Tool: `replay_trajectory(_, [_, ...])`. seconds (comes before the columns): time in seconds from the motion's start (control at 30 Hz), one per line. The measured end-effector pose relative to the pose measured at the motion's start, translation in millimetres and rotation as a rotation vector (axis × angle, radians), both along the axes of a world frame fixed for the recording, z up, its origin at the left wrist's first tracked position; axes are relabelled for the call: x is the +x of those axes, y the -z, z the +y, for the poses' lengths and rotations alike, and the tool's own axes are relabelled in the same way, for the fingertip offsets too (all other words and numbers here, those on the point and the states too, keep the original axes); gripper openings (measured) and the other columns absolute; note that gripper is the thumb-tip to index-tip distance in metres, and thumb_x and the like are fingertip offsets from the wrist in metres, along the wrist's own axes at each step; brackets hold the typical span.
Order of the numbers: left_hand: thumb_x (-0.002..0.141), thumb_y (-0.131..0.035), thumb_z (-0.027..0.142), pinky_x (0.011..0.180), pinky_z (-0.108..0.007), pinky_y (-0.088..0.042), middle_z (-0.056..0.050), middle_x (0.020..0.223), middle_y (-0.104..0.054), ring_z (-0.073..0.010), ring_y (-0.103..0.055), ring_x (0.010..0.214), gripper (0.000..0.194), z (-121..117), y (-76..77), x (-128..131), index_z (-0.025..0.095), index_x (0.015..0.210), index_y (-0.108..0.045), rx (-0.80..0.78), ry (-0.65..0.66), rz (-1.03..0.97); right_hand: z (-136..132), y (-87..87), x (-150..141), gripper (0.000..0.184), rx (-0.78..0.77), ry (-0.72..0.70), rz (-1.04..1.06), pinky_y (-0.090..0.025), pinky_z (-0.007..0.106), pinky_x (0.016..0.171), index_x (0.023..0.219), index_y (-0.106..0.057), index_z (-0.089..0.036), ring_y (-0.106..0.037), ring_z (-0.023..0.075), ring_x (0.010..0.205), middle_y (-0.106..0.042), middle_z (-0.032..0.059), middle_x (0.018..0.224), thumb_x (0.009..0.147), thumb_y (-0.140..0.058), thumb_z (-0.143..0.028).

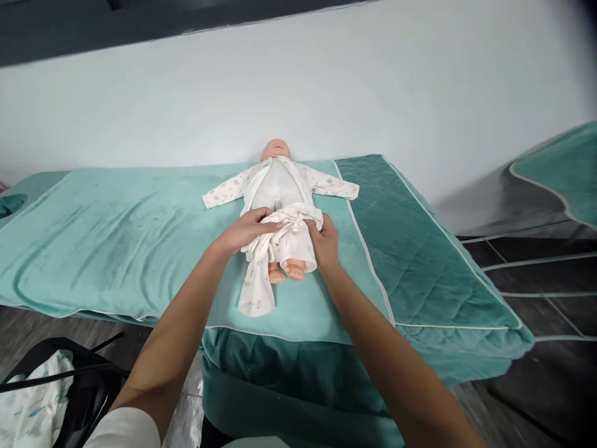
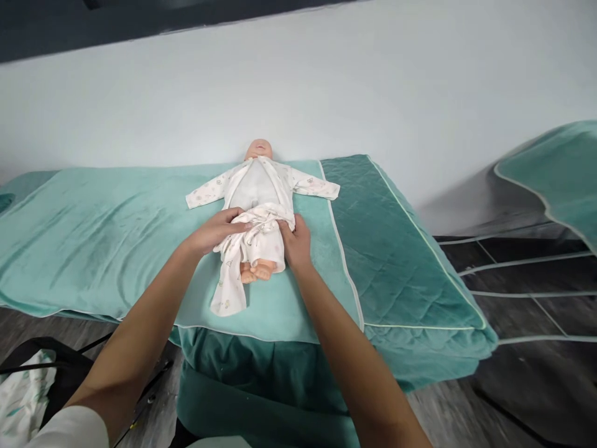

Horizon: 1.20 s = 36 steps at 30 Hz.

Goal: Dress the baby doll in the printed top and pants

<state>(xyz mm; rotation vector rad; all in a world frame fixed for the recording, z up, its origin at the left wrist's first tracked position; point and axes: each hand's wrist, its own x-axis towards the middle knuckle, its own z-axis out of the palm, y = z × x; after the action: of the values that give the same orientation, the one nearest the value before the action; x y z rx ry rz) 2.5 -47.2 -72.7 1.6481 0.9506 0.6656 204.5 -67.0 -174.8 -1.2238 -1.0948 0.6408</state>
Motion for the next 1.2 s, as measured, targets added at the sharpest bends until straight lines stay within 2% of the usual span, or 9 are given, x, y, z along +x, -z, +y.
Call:
replay_trajectory(0.13, [0.075, -0.080, 0.043, 0.063, -0.022, -0.034, 0.004, 0.076, -0.051, -0.0102, -0.047, 0.071, 0.035, 4.1, 13.1, -11.7, 0.018, 0.081, -0.056, -0.082, -0.070, -0.207, -5.3, -0.5, -1.8, 0.027, 0.013, 0.025, -0.045, -0.042, 0.028, 0.071, 0.084, -0.059, -0.021, -0.050, 0.0159, 0.076, -0.056, -0.0033, 0.078, 0.086, -0.066, -0.047])
replay_trajectory(0.27, [0.071, -0.084, 0.041, 0.064, -0.021, -0.037, 0.004, 0.075, -0.054, -0.0096, -0.050, 0.069, 0.036, 15.2, 27.4, -7.5, 0.017, 0.083, -0.061, -0.070, -0.181, -0.385, -7.2, -10.5, 1.4, 0.024, 0.139, -0.048, -0.106, -0.045, 0.030, 0.081, 0.099, -0.062, -0.023, -0.055, 0.0175, 0.089, -0.058, 0.0002, 0.097, 0.085, -0.071, -0.039])
replay_trajectory(0.4, [0.071, -0.085, 0.043, 0.064, -0.021, -0.039, 0.004, 0.074, -0.057, -0.0090, -0.051, 0.067, 0.036, 29.1, 30.0, 5.8, 0.017, 0.085, -0.065, -0.010, -0.211, -0.487, 4.7, -54.2, 6.9, 0.034, 0.129, -0.346, -0.115, -0.047, 0.032, 0.085, 0.113, -0.063, -0.025, -0.059, 0.0204, 0.099, -0.063, 0.0042, 0.112, 0.086, -0.073, -0.043])
replay_trajectory(0.5, [0.072, -0.083, 0.050, 0.063, -0.021, -0.040, 0.004, 0.071, -0.057, -0.0093, -0.050, 0.065, 0.039, 33.5, 32.4, 13.8, 0.017, 0.083, -0.065, 0.045, -0.278, -0.506, 24.6, -94.2, 4.2, 0.033, -0.123, -0.580, -0.243, -0.042, 0.029, 0.067, 0.098, -0.067, -0.021, -0.058, 0.0177, 0.078, -0.064, 0.0016, 0.086, 0.090, -0.067, -0.053])
replay_trajectory(0.6, [0.073, -0.081, 0.055, 0.064, -0.021, -0.040, 0.004, 0.070, -0.057, -0.0095, -0.049, 0.065, 0.042, 32.2, 39.4, 16.3, 0.017, 0.079, -0.064, 0.079, -0.365, -0.493, 42.3, -113.9, -4.9, 0.033, -0.279, -0.811, -0.446, -0.039, 0.028, 0.064, 0.088, -0.069, -0.019, -0.058, 0.0175, 0.076, -0.065, 0.0001, 0.079, 0.086, -0.072, -0.051])
replay_trajectory(0.73, [0.073, -0.081, 0.056, 0.064, -0.022, -0.041, 0.004, 0.069, -0.058, -0.0100, -0.050, 0.064, 0.043, 30.2, 48.7, 10.8, 0.017, 0.079, -0.063, 0.016, -0.346, -0.486, 46.5, -100.4, -13.5, 0.030, -0.323, -0.899, -0.329, -0.039, 0.027, 0.065, 0.092, -0.073, -0.019, -0.059, 0.0171, 0.076, -0.068, -0.0009, 0.081, 0.085, -0.074, -0.048])
replay_trajectory(0.87, [0.072, -0.083, 0.053, 0.065, -0.023, -0.042, 0.001, 0.080, -0.062, -0.0120, -0.056, 0.070, 0.046, 32.4, 48.4, -1.0, 0.018, 0.095, -0.066, -0.096, -0.115, -0.488, 41.9, -75.1, -13.4, 0.028, -0.298, -0.734, -0.012, -0.040, 0.027, 0.061, 0.089, -0.071, -0.018, -0.055, 0.0151, 0.068, -0.064, -0.0007, 0.075, 0.083, -0.076, -0.045])
replay_trajectory(1.0, [0.064, -0.091, 0.035, 0.064, -0.021, -0.042, 0.000, 0.089, -0.064, -0.0127, -0.058, 0.076, 0.057, 33.0, 45.7, -9.0, 0.021, 0.111, -0.063, -0.169, 0.105, -0.425, 43.8, -63.1, -15.9, 0.027, -0.264, -0.589, 0.255, -0.041, 0.027, 0.057, 0.079, -0.064, -0.019, -0.050, 0.0133, 0.060, -0.058, -0.0021, 0.069, 0.078, -0.080, -0.040])
replay_trajectory(1.2, [0.068, -0.085, 0.029, 0.057, -0.021, -0.036, 0.004, 0.073, -0.056, -0.0085, -0.049, 0.062, 0.032, 28.3, 57.4, -2.3, 0.018, 0.086, -0.061, -0.148, -0.189, -0.547, 44.2, -68.6, -13.0, 0.034, -0.259, -0.702, 0.171, -0.042, 0.025, 0.059, 0.084, -0.060, -0.021, -0.052, 0.0135, 0.066, -0.058, -0.0033, 0.074, 0.076, -0.083, -0.045])
